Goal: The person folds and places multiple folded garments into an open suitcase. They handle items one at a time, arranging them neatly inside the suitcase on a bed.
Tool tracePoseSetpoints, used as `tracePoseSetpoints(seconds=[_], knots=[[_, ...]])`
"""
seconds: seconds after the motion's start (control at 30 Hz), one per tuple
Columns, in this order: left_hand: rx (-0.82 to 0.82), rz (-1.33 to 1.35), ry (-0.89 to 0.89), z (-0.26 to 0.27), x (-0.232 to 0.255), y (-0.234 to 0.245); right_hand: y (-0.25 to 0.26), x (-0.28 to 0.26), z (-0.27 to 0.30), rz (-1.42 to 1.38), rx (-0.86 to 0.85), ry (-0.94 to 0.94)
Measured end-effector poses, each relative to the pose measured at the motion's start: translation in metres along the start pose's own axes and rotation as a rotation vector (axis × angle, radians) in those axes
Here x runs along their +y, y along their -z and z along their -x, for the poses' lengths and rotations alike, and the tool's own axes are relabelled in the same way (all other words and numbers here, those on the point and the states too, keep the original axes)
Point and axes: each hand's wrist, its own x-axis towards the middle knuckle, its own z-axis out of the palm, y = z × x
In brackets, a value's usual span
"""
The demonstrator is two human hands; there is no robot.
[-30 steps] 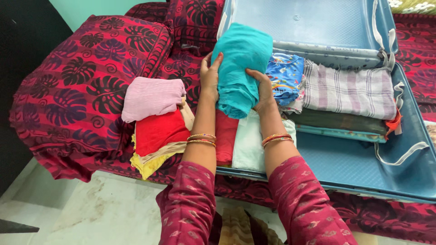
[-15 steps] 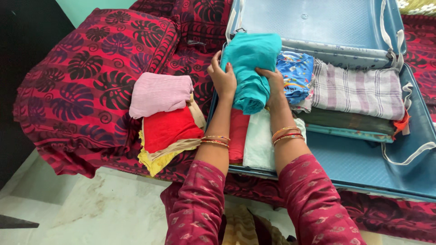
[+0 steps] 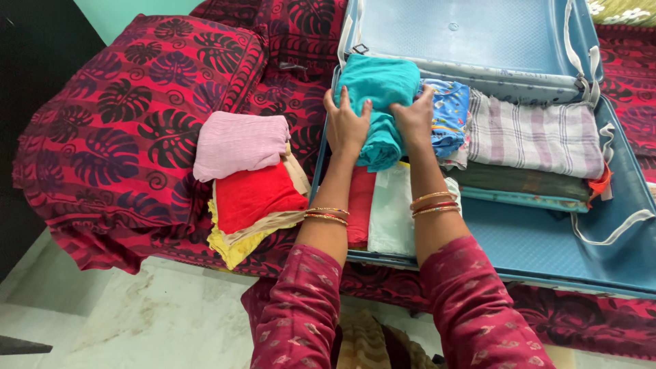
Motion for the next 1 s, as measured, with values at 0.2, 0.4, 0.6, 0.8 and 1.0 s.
tracePoseSetpoints(seconds=[0.2,0.4,0.6,0.8,1.0], knots=[[-0.046,-0.1,0.005,0.005,0.016,0.015,0.0,-0.022,-0.029,0.335,-0.146,0.199],[-0.159,-0.185,0.133,0.009,0.026,0.017,-0.035,-0.014,-0.034,0.549,-0.569,0.195],[-0.188,-0.282,0.134,0.008,0.026,0.014,-0.041,-0.005,-0.034,0.655,-0.73,0.203],[-0.306,-0.35,0.152,0.004,0.025,0.01,-0.04,0.002,-0.049,0.72,-0.867,0.241],[-0.374,-0.386,0.148,0.0,0.017,0.002,-0.034,-0.008,-0.047,0.742,-0.884,0.237]])
